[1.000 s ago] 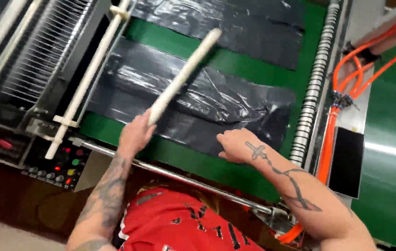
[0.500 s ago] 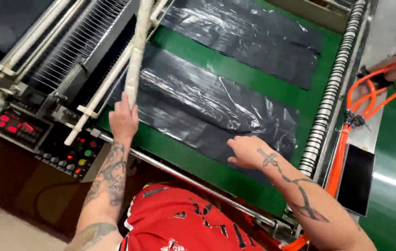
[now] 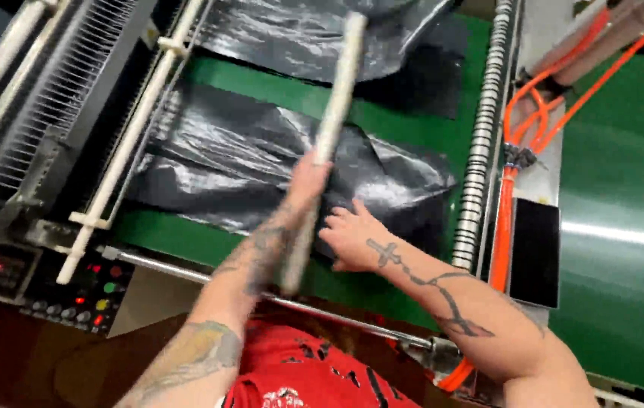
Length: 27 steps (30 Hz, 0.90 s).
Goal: Operating a bag cutting machine by guiding the plastic bags with a rod and using the control panel
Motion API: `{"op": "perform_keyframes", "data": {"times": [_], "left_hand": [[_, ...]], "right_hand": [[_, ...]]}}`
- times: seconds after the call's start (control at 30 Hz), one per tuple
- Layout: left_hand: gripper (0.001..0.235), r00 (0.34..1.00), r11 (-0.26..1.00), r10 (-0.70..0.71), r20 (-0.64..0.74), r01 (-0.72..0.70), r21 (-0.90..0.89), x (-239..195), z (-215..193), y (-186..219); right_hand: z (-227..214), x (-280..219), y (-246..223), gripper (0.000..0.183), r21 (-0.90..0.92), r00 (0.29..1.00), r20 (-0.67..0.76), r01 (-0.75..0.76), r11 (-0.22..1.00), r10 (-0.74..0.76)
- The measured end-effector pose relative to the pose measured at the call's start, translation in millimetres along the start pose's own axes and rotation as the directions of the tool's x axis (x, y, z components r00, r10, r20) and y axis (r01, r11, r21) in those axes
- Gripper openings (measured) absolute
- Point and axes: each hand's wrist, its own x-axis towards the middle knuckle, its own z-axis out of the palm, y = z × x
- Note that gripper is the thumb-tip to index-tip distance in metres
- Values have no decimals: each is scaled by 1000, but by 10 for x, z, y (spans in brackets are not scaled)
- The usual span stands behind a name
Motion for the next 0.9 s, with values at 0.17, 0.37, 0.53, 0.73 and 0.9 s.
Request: {"op": "perform_keyframes", "data": {"times": [0.17, 0.37, 0.53, 0.73, 0.9], "left_hand": [[70, 955, 1000, -6, 296, 7, -3, -118, 1181, 160], [56, 913, 915, -132, 387, 262, -308, -129, 619, 244], [58, 948, 995, -10, 319, 40, -89, -892, -1239, 527], [68, 996, 886, 58, -67, -21, 463, -1725, -2462, -382], [63, 759, 699, 493, -425, -55, 713, -1655, -2745, -990]], "right_hand": [[150, -44, 8, 71, -22, 950, 268, -159, 987, 159], [-215, -141, -73, 54, 138, 921, 386, -114, 984, 52], [-372, -144, 3, 57, 223, 914, 405, -122, 967, 22], [-582, -127, 30, 59, 214, 907, 420, -126, 969, 26], [-539, -95, 34, 63, 171, 927, 369, -144, 975, 72]]}}
